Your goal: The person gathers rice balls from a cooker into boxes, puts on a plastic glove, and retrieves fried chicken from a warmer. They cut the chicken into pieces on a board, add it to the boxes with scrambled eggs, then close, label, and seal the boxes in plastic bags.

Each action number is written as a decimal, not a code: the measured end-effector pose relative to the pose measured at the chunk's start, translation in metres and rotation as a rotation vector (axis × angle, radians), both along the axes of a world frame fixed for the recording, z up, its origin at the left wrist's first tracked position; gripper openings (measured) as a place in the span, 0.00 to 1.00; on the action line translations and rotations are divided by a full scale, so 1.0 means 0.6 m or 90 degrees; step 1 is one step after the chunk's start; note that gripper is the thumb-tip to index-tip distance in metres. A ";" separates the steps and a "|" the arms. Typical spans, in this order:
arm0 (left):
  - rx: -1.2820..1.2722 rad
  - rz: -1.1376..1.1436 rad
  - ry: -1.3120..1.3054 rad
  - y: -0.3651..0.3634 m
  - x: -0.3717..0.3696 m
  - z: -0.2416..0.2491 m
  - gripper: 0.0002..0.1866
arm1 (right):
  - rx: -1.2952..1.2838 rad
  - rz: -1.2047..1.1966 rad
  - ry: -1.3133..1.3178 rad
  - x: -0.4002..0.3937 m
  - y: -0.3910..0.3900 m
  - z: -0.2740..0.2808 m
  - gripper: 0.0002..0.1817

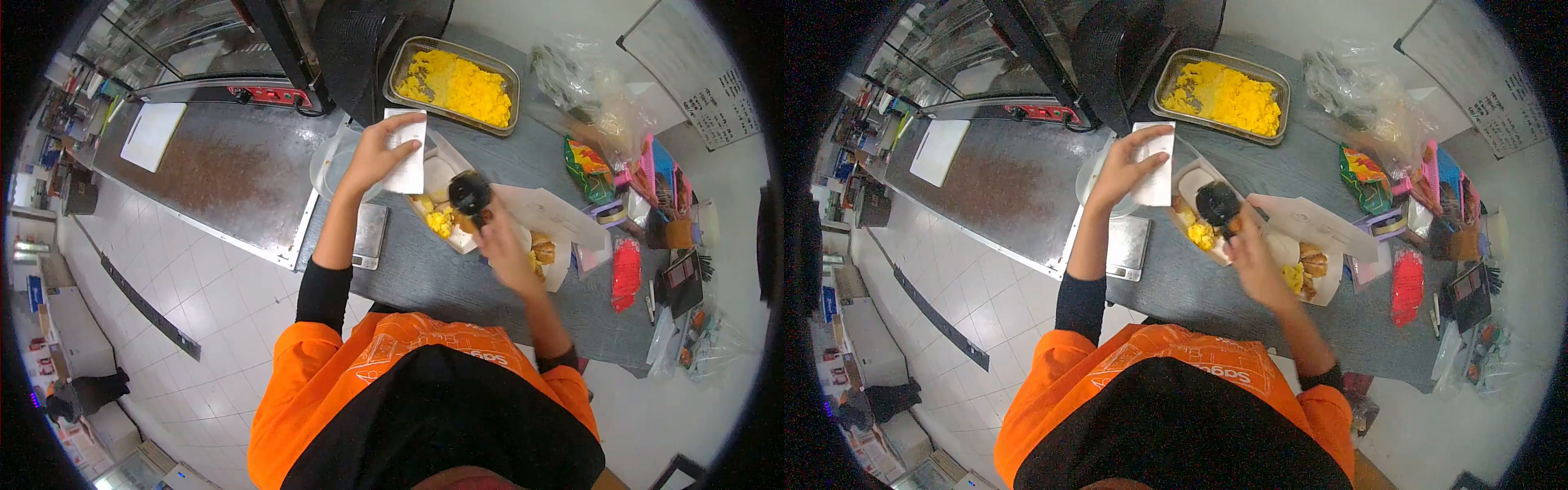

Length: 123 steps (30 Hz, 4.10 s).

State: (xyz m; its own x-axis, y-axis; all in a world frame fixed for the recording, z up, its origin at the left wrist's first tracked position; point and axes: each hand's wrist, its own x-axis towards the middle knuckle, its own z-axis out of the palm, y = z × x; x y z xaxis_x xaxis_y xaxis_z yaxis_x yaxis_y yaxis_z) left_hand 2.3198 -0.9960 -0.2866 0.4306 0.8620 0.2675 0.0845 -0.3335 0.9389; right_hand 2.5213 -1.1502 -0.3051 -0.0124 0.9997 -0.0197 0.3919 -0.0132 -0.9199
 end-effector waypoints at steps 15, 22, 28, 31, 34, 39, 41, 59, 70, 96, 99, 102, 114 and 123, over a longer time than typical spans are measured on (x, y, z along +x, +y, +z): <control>-0.010 -0.096 -0.152 -0.115 -0.070 0.088 0.54 | 0.050 0.063 -0.455 0.063 0.486 -0.106 0.17; -0.001 -0.136 -0.113 -0.147 -0.035 0.123 0.60 | 0.358 0.002 -0.675 0.120 0.460 0.015 0.13; 0.070 -0.109 -0.129 -0.170 0.065 0.136 0.61 | 0.637 -0.407 -0.694 0.405 0.461 0.061 0.15; 0.011 -0.085 -0.124 -0.193 0.144 0.145 0.61 | 0.090 -0.293 -0.525 0.615 0.514 -0.044 0.17; 0.029 -0.071 -0.141 -0.198 0.204 0.134 0.60 | 0.078 -0.112 -0.529 0.567 0.482 -0.021 0.16; 0.034 -0.027 -0.105 -0.204 0.262 0.142 0.59 | 0.405 0.140 -0.783 0.527 0.540 -0.007 0.15; 0.072 -0.011 -0.080 -0.203 0.277 0.149 0.59 | 0.356 0.036 -0.680 0.520 0.562 -0.015 0.15; 0.044 0.024 -0.130 -0.173 0.280 0.133 0.62 | 0.134 -0.069 -0.419 0.546 0.619 -0.055 0.32; 0.015 -0.024 -0.232 -0.166 0.242 0.133 0.59 | 0.122 -0.196 0.238 0.587 0.557 0.138 0.34; 0.116 0.123 0.035 0.172 0.546 0.092 0.24 | 0.783 -0.122 -0.441 0.485 0.289 0.126 0.07; 0.143 0.234 0.006 0.131 0.460 0.132 0.20 | 0.482 -0.086 -0.470 0.483 0.238 0.157 0.10; 0.025 0.221 -0.151 0.014 0.397 0.179 0.15 | 0.484 -0.127 -0.251 0.397 0.152 0.203 0.14; 0.065 0.527 -0.346 -0.208 0.202 0.075 0.12 | 0.372 0.048 0.068 0.262 -0.050 0.081 0.16; 0.342 0.508 0.462 -0.090 0.131 -0.029 0.22 | 0.309 0.055 -0.612 0.264 -0.056 -0.104 0.16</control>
